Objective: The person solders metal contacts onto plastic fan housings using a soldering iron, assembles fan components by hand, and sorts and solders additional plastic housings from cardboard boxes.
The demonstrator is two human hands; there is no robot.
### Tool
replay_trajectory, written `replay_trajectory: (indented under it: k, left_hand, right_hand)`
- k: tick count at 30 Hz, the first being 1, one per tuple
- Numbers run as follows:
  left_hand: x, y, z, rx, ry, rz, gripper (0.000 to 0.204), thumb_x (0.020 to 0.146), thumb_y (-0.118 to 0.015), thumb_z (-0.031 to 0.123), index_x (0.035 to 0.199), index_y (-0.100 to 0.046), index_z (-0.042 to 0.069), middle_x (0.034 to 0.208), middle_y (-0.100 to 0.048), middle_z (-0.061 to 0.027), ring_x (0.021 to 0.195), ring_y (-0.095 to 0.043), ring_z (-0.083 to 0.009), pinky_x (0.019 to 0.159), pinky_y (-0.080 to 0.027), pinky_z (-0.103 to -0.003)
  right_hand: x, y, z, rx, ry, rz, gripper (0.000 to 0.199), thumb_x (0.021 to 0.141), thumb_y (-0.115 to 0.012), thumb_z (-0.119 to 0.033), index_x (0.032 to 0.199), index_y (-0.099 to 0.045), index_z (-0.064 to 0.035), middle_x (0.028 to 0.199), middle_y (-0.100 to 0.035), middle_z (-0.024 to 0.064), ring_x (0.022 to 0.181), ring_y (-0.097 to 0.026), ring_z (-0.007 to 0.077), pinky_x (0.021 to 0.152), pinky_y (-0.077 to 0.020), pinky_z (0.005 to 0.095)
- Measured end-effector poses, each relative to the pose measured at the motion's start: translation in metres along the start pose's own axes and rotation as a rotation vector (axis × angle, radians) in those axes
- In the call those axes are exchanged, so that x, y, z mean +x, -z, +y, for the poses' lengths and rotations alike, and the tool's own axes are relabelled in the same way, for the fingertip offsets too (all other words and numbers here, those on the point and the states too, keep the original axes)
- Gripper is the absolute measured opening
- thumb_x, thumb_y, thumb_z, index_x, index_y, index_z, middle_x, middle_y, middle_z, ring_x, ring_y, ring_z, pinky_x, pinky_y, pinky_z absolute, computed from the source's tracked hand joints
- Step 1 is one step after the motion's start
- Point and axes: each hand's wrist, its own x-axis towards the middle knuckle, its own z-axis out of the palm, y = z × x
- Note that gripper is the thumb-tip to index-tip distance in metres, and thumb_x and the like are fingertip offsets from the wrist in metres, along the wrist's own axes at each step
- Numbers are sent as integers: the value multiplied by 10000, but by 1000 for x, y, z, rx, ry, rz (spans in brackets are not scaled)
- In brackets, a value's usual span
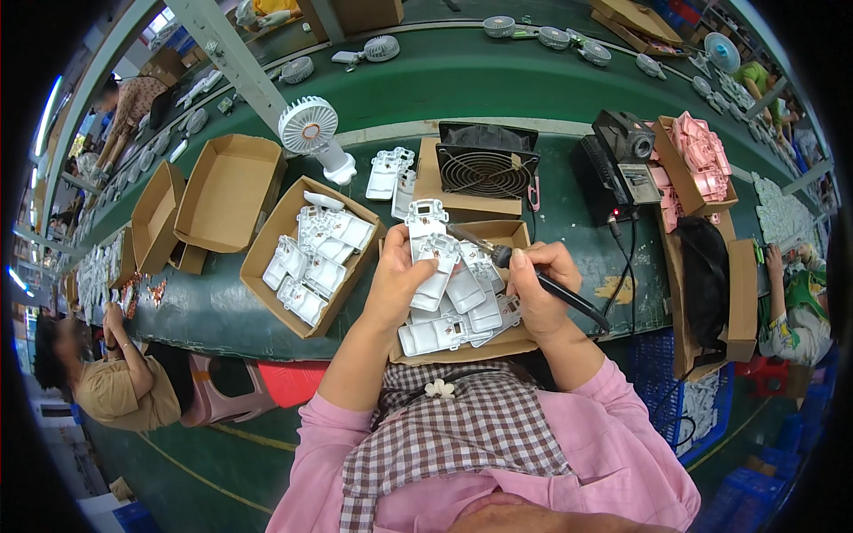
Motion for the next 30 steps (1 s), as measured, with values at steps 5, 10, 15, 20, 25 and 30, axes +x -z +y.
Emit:
replay_trajectory:
  k: [5, 10, 15, 20, 25, 30]
  left_hand:
    - [0, 0, 1, -22, 102, 46, 315, 919, -552, 119, 1205, -454, 31, 993, -624, -85, 842, -632, -138, 701, -542, -278]
    - [-1, -3, 2, 145, 90, 124, 231, 996, -459, 214, 1119, -518, 29, 849, -641, -85, 664, -664, -160, 584, -550, -264]
    - [-2, -3, 3, 159, 76, 119, 222, 995, -455, 207, 1098, -517, 21, 836, -639, -91, 656, -668, -162, 570, -562, -273]
    - [-3, -4, 4, 171, 60, 128, 202, 995, -447, 200, 1050, -520, 20, 809, -636, -85, 634, -659, -166, 560, -556, -271]
    - [-3, -4, 4, 179, 57, 120, 215, 991, -452, 202, 1065, -526, 13, 817, -636, -89, 634, -655, -162, 561, -554, -267]
    - [-4, -4, 4, 171, 58, 122, 218, 990, -453, 202, 1069, -528, 13, 818, -637, -90, 633, -655, -160, 560, -553, -265]
  right_hand:
    - [-1, -2, -1, 14, -7, -33, 143, 839, -692, -34, 812, -553, -13, 719, -623, 39, 612, -521, 47, 549, -429, 205]
    - [1, -5, -2, -43, -14, -58, 144, 838, -698, -52, 812, -561, -13, 720, -629, 43, 615, -528, 48, 547, -430, 207]
    - [3, -8, -6, -113, 2, -96, 142, 832, -711, -73, 799, -585, -14, 700, -632, 35, 598, -530, 41, 531, -426, 204]
    - [6, -11, -8, -213, 76, -124, 152, 821, -727, -89, 782, -600, -15, 656, -623, 18, 566, -522, 28, 501, -413, 197]
    - [6, -12, -7, -204, 54, -129, 151, 822, -727, -92, 784, -603, -15, 652, -623, 17, 563, -522, 28, 496, -410, 196]
    - [5, -12, -7, -215, 53, -136, 151, 822, -726, -95, 785, -603, -16, 650, -621, 17, 559, -519, 27, 491, -405, 194]
